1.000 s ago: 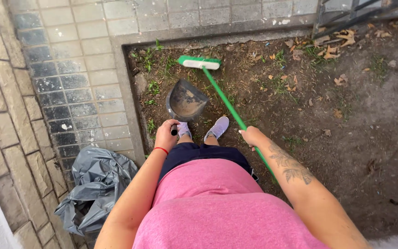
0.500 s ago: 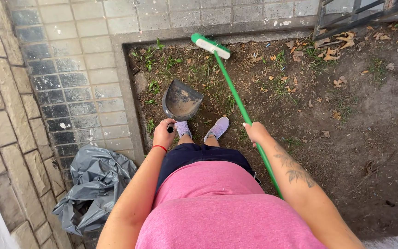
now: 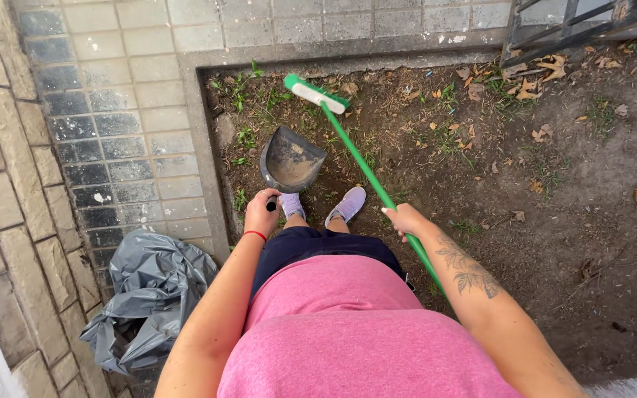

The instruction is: The person sweeps dry leaves from a small garden bed into a dustpan using a broom, then transfers the collected leaves into a black trash bag. The person repeats the sweeping and collection process multiple times.

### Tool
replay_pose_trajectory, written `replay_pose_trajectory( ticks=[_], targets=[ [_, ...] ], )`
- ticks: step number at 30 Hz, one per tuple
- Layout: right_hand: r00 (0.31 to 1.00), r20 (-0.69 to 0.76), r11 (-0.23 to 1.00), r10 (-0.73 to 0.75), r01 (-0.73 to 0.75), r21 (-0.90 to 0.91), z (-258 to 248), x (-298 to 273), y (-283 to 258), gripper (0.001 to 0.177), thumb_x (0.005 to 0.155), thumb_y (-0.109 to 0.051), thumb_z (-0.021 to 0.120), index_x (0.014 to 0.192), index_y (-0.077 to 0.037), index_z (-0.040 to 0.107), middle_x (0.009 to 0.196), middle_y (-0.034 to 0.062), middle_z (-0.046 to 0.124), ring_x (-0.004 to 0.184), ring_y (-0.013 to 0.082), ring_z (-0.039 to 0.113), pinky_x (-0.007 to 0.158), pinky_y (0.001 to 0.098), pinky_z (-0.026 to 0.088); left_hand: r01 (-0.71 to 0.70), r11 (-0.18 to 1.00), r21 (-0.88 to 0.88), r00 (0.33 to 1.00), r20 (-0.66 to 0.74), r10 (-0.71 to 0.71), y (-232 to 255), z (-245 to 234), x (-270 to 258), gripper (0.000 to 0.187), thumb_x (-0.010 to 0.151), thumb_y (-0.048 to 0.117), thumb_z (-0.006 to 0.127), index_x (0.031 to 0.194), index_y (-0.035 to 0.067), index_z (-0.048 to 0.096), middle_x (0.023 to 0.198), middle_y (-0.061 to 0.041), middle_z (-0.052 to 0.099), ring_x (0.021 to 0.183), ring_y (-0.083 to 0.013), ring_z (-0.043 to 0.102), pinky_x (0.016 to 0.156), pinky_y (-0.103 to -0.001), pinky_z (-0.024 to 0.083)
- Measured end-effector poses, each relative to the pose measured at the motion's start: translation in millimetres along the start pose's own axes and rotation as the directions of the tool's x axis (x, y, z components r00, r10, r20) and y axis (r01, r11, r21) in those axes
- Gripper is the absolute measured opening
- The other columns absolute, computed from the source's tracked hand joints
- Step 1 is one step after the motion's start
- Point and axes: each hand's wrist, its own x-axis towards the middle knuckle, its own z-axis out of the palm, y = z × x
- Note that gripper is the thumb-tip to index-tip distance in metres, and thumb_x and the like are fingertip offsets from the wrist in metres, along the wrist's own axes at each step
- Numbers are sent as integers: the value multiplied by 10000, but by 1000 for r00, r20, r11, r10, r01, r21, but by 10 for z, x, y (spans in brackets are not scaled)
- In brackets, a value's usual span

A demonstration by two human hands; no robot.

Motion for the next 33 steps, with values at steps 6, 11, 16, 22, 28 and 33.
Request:
replay_pose_trajectory(
  ticks=[6,11,16,22,28,33],
  targets=[
    [999,36,966,-27,35,-258,63,-470,-2,522,993,-290,435,1252,159,501,751,192,624,467,185,618,339,306,557,-29,999,-15,1000,13,29,-186,39,-19,200,842,197,733,1020,261,670,1081,-34,688,1093,-316,642,923,-463,534],
    [977,-71,860,-201,141,-490,-145,-440,-170,426,1036,-289,430,1158,87,589,686,95,574,470,158,573,403,239,502,13,1000,2,1000,19,-13,-267,65,-91,201,844,205,732,1024,271,671,1113,-15,689,1115,-303,637,957,-456,523],
    [939,-124,690,-322,143,-710,-396,-153,-467,441,1055,-364,417,1100,26,618,701,77,592,544,176,609,526,287,538,58,998,-4,998,12,-58,-259,65,-153,197,848,227,732,1029,277,672,1118,-12,685,1122,-299,632,961,-465,522],
    [935,-224,568,-276,-29,-822,-658,-103,-578,493,990,-450,442,1062,-27,685,970,134,759,1000,318,731,884,487,541,106,994,24,994,13,-107,-181,63,-222,173,852,226,726,1014,273,685,1088,-23,691,1113,-308,636,967,-463,521],
    [954,-261,695,-146,-89,-713,-873,-158,-358,544,990,-455,387,1143,-30,692,1093,181,742,1112,334,684,950,514,497,141,988,68,990,20,-142,-113,142,-187,161,857,267,725,1010,301,684,1093,13,687,1121,-275,637,981,-438,519],
    [952,-301,765,-47,-159,-624,-850,-211,-172,561,981,-458,381,1186,-41,695,1138,179,732,1154,330,661,981,498,486,94,994,63,995,20,-95,-1,179,-87,174,849,221,725,1008,282,690,1077,-42,693,1102,-319,643,976,-460,520]
  ],
)
